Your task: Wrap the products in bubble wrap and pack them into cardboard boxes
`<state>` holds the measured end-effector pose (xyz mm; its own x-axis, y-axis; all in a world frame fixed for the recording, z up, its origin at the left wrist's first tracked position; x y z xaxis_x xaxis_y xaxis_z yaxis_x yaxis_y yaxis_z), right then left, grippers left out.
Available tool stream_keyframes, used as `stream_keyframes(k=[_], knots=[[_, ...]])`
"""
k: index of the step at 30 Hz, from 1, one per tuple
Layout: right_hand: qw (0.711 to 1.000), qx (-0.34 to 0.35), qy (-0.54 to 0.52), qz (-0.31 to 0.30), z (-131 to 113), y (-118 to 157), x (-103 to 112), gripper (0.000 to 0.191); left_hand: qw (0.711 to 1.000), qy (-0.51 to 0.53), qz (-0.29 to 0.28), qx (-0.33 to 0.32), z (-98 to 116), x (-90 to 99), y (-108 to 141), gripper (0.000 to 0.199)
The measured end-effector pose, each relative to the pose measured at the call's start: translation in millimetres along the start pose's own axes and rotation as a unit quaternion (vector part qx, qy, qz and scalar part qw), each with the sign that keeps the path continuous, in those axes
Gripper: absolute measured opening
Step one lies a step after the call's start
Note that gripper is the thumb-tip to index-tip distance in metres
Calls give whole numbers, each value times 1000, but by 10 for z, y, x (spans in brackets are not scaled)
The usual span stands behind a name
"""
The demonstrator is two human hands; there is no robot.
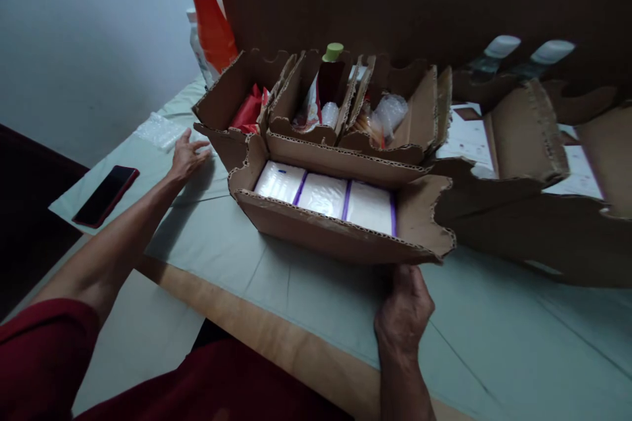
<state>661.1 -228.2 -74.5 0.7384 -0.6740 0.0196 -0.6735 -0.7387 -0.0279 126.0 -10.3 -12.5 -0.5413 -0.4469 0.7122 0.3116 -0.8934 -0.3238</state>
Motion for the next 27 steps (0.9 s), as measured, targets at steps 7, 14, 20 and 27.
stream_keyframes(k=[7,14,20,27], knots=[[999,20,29,-24,85,-51,88,43,973,120,125,153,-234,601,345,33],[997,78,10,-16,-261,291,174,26,949,222,3,222,-173,986,2092,29],[960,64,-21,-270,-452,914,-18,42,889,325,-322,-21,1090,449,2867,26],[933,163,-79,-312,-1585,1126,-180,70,760,395,-487,-169,2050,155,3056,59]])
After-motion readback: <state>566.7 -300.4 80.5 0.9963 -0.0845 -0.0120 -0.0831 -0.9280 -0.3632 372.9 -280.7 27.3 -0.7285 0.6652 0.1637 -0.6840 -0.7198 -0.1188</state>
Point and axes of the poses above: each hand's wrist, its own y-axis away from the middle knuckle, its own x-axis out of the back of the hand, z = x × y, the point moved 9 cm from there along -y, towards the middle knuckle, and after that the axes turned 5 degrees about -y, right-handed, at the moved point
